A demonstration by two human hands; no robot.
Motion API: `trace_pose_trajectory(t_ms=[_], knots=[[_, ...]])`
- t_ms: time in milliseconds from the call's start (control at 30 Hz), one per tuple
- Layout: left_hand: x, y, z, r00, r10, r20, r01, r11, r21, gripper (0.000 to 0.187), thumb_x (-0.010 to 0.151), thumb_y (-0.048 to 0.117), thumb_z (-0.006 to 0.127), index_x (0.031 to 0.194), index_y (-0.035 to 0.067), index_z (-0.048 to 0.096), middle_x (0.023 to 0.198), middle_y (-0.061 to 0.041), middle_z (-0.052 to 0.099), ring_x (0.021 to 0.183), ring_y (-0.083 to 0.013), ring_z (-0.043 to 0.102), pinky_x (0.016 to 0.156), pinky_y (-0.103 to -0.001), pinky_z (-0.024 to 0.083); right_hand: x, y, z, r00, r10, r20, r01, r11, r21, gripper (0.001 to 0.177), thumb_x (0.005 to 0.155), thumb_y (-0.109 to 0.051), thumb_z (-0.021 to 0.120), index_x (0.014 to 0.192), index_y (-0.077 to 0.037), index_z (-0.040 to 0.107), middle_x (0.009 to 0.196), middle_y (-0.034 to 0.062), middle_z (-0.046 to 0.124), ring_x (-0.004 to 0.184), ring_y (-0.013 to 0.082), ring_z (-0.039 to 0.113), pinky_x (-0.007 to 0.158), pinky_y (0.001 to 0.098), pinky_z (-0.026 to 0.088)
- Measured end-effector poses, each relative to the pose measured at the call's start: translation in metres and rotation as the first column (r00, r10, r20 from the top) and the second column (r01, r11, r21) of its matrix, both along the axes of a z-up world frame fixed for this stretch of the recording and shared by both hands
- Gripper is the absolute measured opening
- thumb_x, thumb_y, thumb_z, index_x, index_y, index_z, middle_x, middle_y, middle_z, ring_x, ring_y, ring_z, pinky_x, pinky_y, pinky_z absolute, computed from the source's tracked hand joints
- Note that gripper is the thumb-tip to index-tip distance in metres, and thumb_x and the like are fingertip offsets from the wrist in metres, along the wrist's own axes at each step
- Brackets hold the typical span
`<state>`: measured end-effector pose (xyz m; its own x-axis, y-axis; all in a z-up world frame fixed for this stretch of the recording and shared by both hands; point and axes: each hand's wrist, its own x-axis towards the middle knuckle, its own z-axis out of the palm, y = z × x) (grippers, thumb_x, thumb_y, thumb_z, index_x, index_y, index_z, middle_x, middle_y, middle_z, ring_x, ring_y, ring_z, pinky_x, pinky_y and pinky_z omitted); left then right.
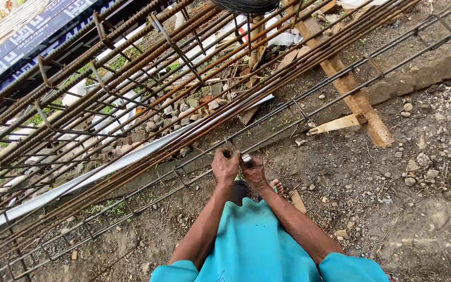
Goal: The person uses pliers to twist and secure wire ties around the intersections of a rebar grid. The person repeatedly positions the pliers on the wire, twists it to tighten the connection, and moves to the next intersection along the rebar structure.
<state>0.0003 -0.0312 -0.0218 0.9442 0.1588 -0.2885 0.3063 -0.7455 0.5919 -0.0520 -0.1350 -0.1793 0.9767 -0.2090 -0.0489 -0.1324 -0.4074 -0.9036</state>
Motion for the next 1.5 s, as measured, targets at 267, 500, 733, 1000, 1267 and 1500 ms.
trace_pose_trajectory(t_ms=[267,500,733,1000,1267,1500], knots=[[0.012,-0.013,0.02,0.98,0.118,-0.157,-0.123,0.992,-0.017,0.026,0.084,0.03,0.064,0.103,0.013,0.069,0.105,-0.011,0.067,0.105,-0.0264,0.065,0.089,-0.045,0.046,-0.002,-0.002,0.059,0.987,-0.149,-0.054,0.158,0.954,0.255,0.01,0.078,0.003,0.073,0.081,-0.006,0.073,0.066,0.0127,0.072,0.065,0.0196,0.073,0.063,0.0319,0.057],[0.004,0.023,0.023,0.966,-0.207,-0.157,0.139,0.922,-0.361,0.036,0.089,0.038,0.074,0.088,0.003,0.074,0.081,-0.022,0.069,0.09,-0.0457,0.069,0.072,-0.052,0.052,0.007,-0.022,0.135,0.999,0.043,0.008,-0.043,0.999,0.027,0.012,0.082,0.002,0.072,0.086,-0.009,0.071,0.07,0.0125,0.072,0.06,0.0155,0.069,0.062,0.0298,0.058],[0.036,0.036,-0.019,0.87,-0.293,-0.396,0.006,0.81,-0.587,0.026,0.089,0.028,0.075,0.075,0.006,0.075,0.068,-0.015,0.071,0.068,-0.0239,0.07,0.063,-0.039,0.052,0.01,-0.017,0.203,0.98,0.184,0.072,-0.169,0.97,-0.172,0.017,0.089,-0.016,0.074,0.092,-0.008,0.06,0.073,0.0161,0.072,0.054,0.0227,0.069,0.05,0.0346,0.06],[0.03,0.036,0.002,0.881,-0.332,-0.337,0.132,0.856,-0.5,0.037,0.091,0.029,0.073,0.058,0.013,0.066,0.052,-0.006,0.055,0.05,-0.0173,0.049,0.054,-0.034,0.039,0.004,-0.014,0.205,0.959,0.113,-0.261,-0.11,0.994,0.025,0.014,0.099,-0.013,0.062,0.1,-0.001,0.069,0.061,0.0145,0.066,0.047,0.017,0.06,0.047,0.028,0.053],[0.027,0.03,0.0,0.888,-0.291,-0.357,0.133,0.904,-0.406,0.04,0.089,0.031,0.07,0.053,0.018,0.058,0.048,-0.003,0.055,0.046,-0.018,0.049,0.056,-0.034,0.044,-0.024,0.011,0.209,0.859,0.053,-0.51,0.267,0.803,0.533,0.02,0.095,-0.02,0.067,0.088,-0.002,0.07,0.053,0.0099,0.059,0.047,0.0146,0.057,0.047,0.0263,0.046],[0.03,0.032,0.012,0.894,-0.341,-0.289,0.187,0.872,-0.452,0.044,0.089,0.028,0.069,0.049,0.017,0.054,0.042,-0.001,0.043,0.044,-0.014,0.037,0.052,-0.034,0.037,0.006,-0.018,0.152,0.82,-0.081,-0.567,0.439,0.725,0.531,0.024,0.094,-0.027,0.073,0.1,-0.005,0.065,0.067,0.0072,0.064,0.057,0.0146,0.055,0.051,0.0265,0.047]])
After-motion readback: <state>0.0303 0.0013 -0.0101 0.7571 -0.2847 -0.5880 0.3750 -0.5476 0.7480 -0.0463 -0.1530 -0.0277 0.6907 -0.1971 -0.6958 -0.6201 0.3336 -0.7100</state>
